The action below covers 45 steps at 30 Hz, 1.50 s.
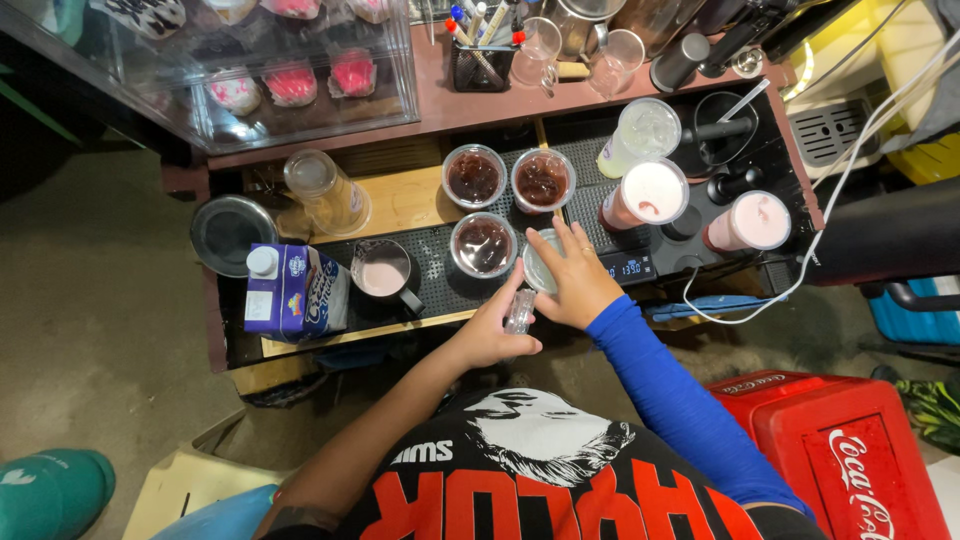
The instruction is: The person pours a clear liquid from a bottle into a cup on a scale, then places lids on several cups containing different colored liquids. They wipe a black tray with a cloth and arrange the cups on it.
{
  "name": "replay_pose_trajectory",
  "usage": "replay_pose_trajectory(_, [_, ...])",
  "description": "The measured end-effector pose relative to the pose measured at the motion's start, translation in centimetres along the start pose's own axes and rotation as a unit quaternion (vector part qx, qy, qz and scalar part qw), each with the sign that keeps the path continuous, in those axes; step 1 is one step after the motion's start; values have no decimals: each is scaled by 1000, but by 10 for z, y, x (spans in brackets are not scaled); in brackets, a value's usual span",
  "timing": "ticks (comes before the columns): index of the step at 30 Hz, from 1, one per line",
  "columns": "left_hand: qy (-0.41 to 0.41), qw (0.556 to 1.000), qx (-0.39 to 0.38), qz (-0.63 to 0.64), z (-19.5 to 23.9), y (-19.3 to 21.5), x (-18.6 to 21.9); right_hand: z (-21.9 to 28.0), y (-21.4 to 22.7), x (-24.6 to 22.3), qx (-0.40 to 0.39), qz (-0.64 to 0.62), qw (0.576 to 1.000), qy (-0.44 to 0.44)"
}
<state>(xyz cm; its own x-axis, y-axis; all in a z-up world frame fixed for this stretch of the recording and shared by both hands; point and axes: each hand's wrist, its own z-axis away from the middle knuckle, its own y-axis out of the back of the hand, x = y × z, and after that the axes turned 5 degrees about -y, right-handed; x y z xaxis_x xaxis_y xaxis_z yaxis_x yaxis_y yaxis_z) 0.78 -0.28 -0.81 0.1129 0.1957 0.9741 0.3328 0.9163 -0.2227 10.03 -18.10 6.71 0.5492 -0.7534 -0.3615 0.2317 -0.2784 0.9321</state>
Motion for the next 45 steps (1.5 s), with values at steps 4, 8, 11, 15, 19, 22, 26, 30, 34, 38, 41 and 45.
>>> replay_pose_trajectory(4, [7, 1000, -1, 7, 2, 0, -1, 0, 8, -3, 6, -41, 999, 1])
replay_pose_trajectory(8, [-23, 999, 2, 25, 3, 2, -2, 0, 22, -5, 5, -74, 997, -6])
replay_pose_trajectory(11, [-26, 999, -1, 28, 5, 1, 0, 7, 32, -7, 28, -76, 997, -3])
replay_pose_trajectory(15, [35, 999, 6, 33, 12, -1, 14, 34, 44, -2, 123, -142, 982, 14])
replay_pose_trajectory(19, [55, 998, -8, -6, 30, -2, 29, 76, 39, 35, 185, -133, 968, -104])
replay_pose_trajectory(22, [28, 999, -24, 7, 42, -2, 39, 101, 12, 88, 243, -142, 949, -144])
replay_pose_trajectory(26, [35, 997, -69, -8, 37, -9, 58, 111, -50, 164, 301, -399, 832, -242])
replay_pose_trajectory(30, [40, 994, -100, 29, 12, -25, 70, 99, -87, 203, 321, -677, 577, -324])
replay_pose_trajectory(34, [13, 992, -120, 39, -12, -44, 70, 73, -93, 220, 320, -687, 581, -296])
replay_pose_trajectory(38, [33, 991, -128, 37, -24, -57, 67, 47, -94, 247, 319, -494, 735, -338])
replay_pose_trajectory(41, [44, 990, -124, 47, -28, -63, 63, 56, -100, 261, 266, -271, 846, -375])
replay_pose_trajectory(45, [50, 990, -117, 57, -34, -67, 62, 59, -101, 267, 203, -421, 778, -419])
